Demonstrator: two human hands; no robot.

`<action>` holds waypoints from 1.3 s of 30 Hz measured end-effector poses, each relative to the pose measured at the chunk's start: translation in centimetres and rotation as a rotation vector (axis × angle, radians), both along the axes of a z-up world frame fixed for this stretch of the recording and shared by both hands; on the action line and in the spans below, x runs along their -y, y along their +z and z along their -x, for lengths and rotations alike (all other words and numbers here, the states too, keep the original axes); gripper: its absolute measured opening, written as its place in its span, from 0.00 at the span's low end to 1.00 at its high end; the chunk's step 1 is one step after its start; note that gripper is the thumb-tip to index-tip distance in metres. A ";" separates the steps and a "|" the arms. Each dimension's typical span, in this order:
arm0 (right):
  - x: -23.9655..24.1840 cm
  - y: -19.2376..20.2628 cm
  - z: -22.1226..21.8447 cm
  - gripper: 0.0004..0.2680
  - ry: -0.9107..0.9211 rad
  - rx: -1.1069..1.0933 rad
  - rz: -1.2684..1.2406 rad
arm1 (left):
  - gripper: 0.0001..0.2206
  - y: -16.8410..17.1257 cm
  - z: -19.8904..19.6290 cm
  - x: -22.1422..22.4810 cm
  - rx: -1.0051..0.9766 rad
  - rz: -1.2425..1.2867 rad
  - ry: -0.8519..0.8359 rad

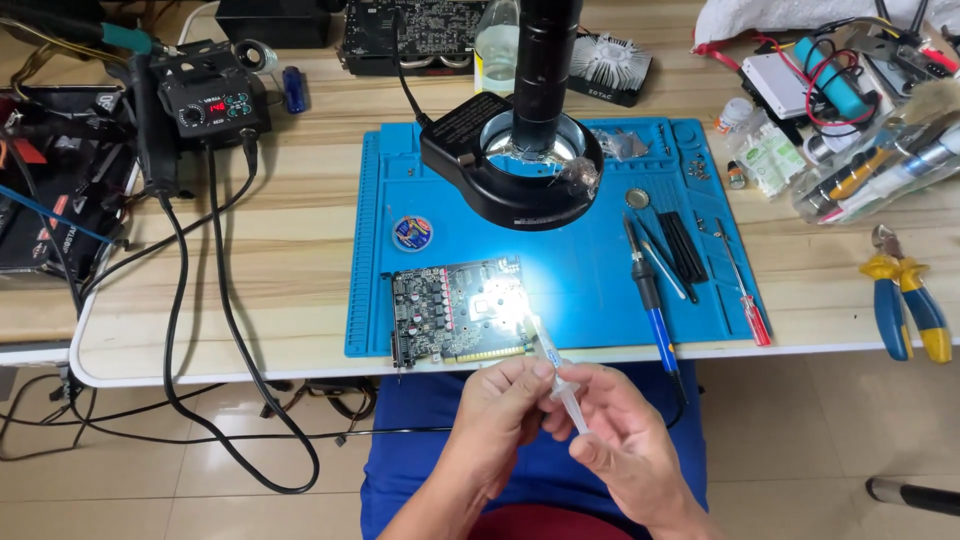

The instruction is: Applying flux and soldering components on a graphics card PCB using a soldering iron and a hot air gun.

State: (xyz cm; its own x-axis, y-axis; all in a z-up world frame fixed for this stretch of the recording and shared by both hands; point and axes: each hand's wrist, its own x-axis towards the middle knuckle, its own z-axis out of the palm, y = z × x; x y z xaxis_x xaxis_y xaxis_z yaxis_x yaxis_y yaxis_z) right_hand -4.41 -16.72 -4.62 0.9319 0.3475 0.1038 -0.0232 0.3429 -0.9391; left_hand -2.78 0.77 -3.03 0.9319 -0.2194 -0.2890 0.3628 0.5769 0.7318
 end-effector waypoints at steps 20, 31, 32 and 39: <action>-1.7 -0.1 -2.3 0.22 -0.087 -0.003 0.052 | 0.22 -1.5 -1.1 0.1 -0.137 -0.142 0.132; -1.6 -0.1 -2.4 0.23 -0.102 -0.035 0.058 | 0.22 -1.2 -1.2 0.1 -0.149 -0.142 0.126; -1.6 -0.1 -2.4 0.23 -0.109 -0.046 0.064 | 0.22 -1.2 -1.2 0.1 -0.151 -0.144 0.127; -1.3 -0.1 -2.5 0.23 -0.106 -0.037 0.068 | 0.22 -1.0 -1.3 0.5 -0.155 -0.148 0.130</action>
